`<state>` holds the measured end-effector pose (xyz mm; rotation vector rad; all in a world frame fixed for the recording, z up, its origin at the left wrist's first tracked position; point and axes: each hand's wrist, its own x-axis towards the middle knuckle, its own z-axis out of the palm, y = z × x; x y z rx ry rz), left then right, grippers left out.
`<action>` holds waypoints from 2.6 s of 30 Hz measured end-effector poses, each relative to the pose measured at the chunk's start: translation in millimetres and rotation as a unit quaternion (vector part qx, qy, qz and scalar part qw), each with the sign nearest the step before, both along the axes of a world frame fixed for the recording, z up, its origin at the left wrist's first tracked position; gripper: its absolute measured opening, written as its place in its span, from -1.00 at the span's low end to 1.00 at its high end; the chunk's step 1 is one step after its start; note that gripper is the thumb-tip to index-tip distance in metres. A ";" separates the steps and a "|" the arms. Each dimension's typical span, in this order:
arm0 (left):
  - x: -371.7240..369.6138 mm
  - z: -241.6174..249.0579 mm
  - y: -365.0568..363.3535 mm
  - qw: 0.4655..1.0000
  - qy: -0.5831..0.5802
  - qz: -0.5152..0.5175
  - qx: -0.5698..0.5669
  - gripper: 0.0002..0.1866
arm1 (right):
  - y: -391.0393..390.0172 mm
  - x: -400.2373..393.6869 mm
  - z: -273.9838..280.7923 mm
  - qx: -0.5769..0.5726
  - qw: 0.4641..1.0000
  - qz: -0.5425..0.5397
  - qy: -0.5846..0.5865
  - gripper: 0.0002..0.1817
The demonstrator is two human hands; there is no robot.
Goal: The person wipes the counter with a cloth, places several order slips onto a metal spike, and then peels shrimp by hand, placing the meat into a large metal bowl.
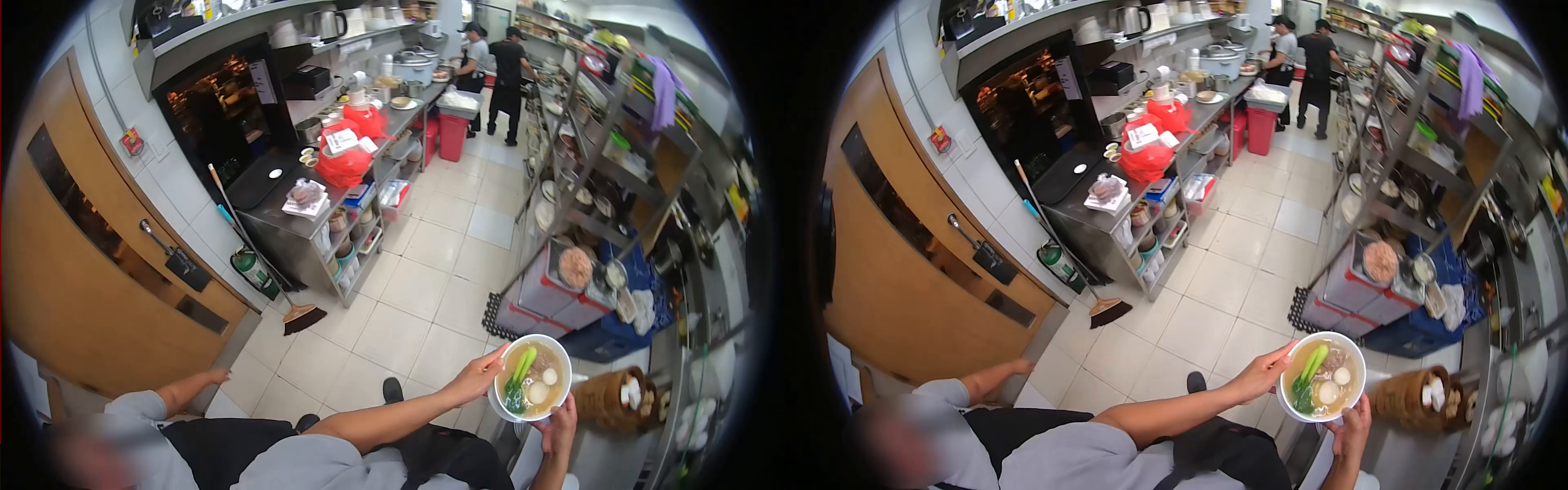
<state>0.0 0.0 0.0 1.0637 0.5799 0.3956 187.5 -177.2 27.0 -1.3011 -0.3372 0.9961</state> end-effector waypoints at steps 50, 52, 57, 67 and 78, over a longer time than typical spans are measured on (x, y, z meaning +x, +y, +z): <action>-548.2 -50.1 802.8 0.785 0.053 0.617 -0.037 -0.48 | 1088.2 -511.9 -81.3 -0.056 0.838 0.542 0.020 -0.41; -560.5 -83.6 816.0 0.793 0.042 0.604 -0.064 -0.48 | 1095.0 -525.9 -113.6 -0.086 0.853 0.513 0.043 -0.39; -576.4 -130.3 827.1 0.803 0.026 0.588 -0.098 -0.51 | 1098.9 -536.3 -169.2 -0.103 0.866 0.485 0.071 -0.41; -584.0 -165.2 820.2 0.803 0.051 0.573 -0.154 -0.51 | 1081.6 -545.2 -222.0 -0.163 0.876 0.453 0.018 -0.34; -567.7 -127.8 743.6 0.694 0.302 0.653 0.017 -0.48 | 1054.1 -568.3 -106.0 0.095 0.857 0.396 -0.317 -0.35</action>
